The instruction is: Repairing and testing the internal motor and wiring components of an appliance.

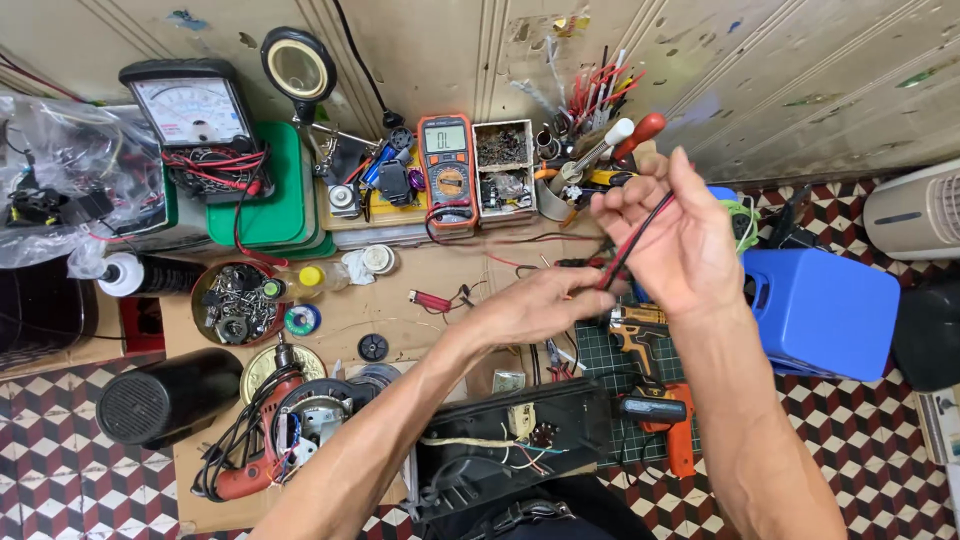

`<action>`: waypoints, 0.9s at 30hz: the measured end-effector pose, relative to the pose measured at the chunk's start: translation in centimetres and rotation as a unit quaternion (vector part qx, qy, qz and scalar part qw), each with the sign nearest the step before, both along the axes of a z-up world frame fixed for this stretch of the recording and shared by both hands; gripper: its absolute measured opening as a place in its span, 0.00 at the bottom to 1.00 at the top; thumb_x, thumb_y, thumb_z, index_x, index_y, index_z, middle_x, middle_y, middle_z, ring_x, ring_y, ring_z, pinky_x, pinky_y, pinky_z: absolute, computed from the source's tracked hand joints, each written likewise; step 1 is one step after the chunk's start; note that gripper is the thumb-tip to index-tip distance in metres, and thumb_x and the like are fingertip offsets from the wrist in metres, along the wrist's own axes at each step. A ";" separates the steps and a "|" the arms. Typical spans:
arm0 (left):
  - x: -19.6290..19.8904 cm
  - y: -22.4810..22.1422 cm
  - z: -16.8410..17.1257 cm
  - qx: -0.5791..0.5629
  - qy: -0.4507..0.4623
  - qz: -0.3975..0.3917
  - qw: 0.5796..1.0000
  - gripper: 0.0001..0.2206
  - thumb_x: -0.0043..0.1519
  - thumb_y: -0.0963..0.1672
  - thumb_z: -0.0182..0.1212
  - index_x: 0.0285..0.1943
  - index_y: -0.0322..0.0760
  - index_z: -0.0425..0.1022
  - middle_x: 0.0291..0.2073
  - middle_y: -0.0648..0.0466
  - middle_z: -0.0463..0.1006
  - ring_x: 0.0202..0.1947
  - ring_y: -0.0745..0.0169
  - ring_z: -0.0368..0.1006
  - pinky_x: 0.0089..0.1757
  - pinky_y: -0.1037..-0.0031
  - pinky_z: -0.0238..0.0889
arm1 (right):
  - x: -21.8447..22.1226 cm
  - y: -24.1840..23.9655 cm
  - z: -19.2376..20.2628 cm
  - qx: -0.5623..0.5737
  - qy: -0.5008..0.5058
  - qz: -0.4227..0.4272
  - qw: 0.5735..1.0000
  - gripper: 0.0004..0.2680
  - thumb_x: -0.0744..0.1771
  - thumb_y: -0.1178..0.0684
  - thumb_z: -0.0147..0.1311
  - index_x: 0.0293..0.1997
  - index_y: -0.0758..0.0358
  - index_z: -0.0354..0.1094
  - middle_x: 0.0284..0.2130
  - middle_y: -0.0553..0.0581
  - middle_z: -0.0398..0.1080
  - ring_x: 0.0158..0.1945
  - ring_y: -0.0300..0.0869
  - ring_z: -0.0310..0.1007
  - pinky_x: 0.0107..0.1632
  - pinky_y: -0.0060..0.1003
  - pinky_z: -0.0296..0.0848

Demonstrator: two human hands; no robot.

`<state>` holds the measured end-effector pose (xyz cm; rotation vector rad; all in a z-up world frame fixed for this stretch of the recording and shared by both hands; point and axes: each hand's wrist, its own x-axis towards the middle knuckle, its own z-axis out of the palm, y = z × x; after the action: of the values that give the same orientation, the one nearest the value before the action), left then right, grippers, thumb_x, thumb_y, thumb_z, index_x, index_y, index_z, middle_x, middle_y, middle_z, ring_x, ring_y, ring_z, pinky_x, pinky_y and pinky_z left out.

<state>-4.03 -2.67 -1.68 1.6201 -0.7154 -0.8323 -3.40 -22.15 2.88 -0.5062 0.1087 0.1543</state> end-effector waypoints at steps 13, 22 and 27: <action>-4.5 -9.5 6.1 -0.343 0.392 0.363 0.773 0.17 0.74 0.45 0.41 0.62 0.23 0.64 0.56 0.36 0.75 0.57 0.49 0.74 0.59 0.63 0.68 | -9.6 -1.1 2.2 -0.045 0.254 -0.061 0.964 0.27 0.68 0.31 0.39 0.60 0.71 0.62 0.46 0.61 0.79 0.50 0.48 0.79 0.56 0.43 0.73; -17.4 -10.7 2.5 -0.193 0.451 0.285 0.824 0.21 0.73 0.48 0.42 0.69 0.29 0.63 0.55 0.41 0.76 0.54 0.53 0.76 0.56 0.65 0.69 | -14.4 -14.9 -1.3 -0.200 0.004 -0.146 0.969 0.10 0.79 0.47 0.45 0.62 0.63 0.61 0.37 0.56 0.69 0.26 0.36 0.61 0.28 0.28 0.58; -24.9 -6.4 -1.8 -0.077 0.365 0.225 0.900 0.17 0.69 0.48 0.55 0.61 0.32 0.75 0.48 0.49 0.81 0.45 0.66 0.77 0.47 0.75 0.72 | -15.4 -10.1 -0.1 -0.629 -0.051 -0.146 0.762 0.07 0.78 0.53 0.42 0.55 0.69 0.55 0.38 0.56 0.72 0.26 0.31 0.60 0.25 0.25 0.57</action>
<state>-28.97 -9.05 -3.47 1.1266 0.1283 -0.9185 -18.78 -32.27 2.78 -1.8447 0.1774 -0.3017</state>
